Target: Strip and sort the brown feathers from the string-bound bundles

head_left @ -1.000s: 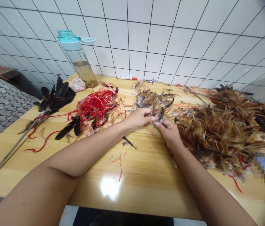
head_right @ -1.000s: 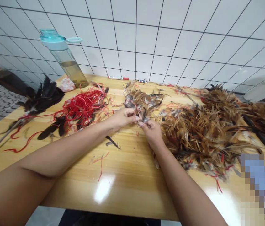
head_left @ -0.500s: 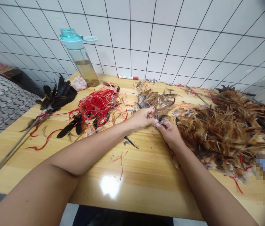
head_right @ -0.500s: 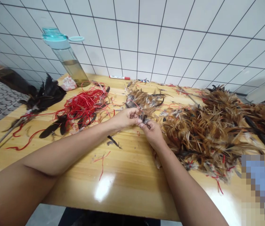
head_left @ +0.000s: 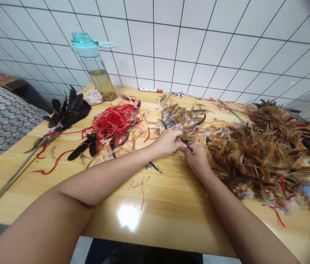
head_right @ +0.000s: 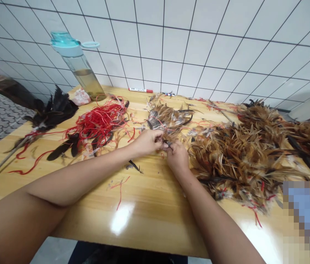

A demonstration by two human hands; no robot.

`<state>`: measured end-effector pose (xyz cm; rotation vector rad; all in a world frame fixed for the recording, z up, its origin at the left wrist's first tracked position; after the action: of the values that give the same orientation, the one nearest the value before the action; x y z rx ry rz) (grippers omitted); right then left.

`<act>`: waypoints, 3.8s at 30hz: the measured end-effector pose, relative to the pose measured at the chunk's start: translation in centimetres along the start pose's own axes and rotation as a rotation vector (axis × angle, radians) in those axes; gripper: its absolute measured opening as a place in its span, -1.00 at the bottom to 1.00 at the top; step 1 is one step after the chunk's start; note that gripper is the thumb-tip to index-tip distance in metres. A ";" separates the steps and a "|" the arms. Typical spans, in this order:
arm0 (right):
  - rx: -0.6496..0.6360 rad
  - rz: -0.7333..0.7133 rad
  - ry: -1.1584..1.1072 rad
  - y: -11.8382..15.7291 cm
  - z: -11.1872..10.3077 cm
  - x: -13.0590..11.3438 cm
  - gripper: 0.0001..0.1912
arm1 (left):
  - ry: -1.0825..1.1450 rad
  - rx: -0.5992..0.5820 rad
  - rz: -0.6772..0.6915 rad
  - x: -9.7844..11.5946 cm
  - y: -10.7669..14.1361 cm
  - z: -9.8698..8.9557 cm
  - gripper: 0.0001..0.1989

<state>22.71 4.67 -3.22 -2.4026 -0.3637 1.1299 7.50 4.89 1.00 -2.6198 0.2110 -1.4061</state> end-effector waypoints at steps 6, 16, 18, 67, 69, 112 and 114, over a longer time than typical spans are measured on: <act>-0.021 0.040 -0.049 -0.1 -0.3 -0.5 -0.76 | 0.188 -0.029 -0.068 -1.2 -0.4 0.4 -0.86; -0.037 0.080 -0.113 -0.4 -0.5 -0.2 -0.76 | 0.462 -0.076 -0.217 -1.1 -0.5 0.7 -0.87; -0.043 0.096 -0.144 -0.5 -0.5 0.1 -0.77 | 0.494 -0.108 -0.247 -0.8 -0.5 0.3 -0.91; -0.019 0.202 -0.280 -0.3 -0.9 0.3 -0.73 | -0.723 -0.058 0.120 -3.4 -3.5 -5.3 -0.78; -0.016 0.185 -0.281 -0.3 -0.9 0.3 -0.73 | -0.742 -0.026 0.108 -3.0 -3.5 -5.9 -0.75; 0.081 0.205 -0.226 -0.3 -0.3 1.0 -0.64 | -0.218 -0.099 0.186 -0.1 -1.7 -3.1 -0.86; 0.085 0.210 -0.222 -0.3 -0.3 1.0 -0.61 | -0.272 -0.132 0.213 -0.2 -1.6 -2.9 -0.87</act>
<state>23.51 5.28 -3.54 -2.2876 -0.1312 1.4809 5.04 6.29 2.72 -2.7582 0.5442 -0.9887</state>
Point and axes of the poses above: each hand's wrist, its own y-axis away from the middle knuckle, its own z-axis out of the palm, x = y × z, the point moved 1 cm from there along -y, towards the middle knuckle, and after that the axes turned 14 degrees about x, right-handed, at the moved point
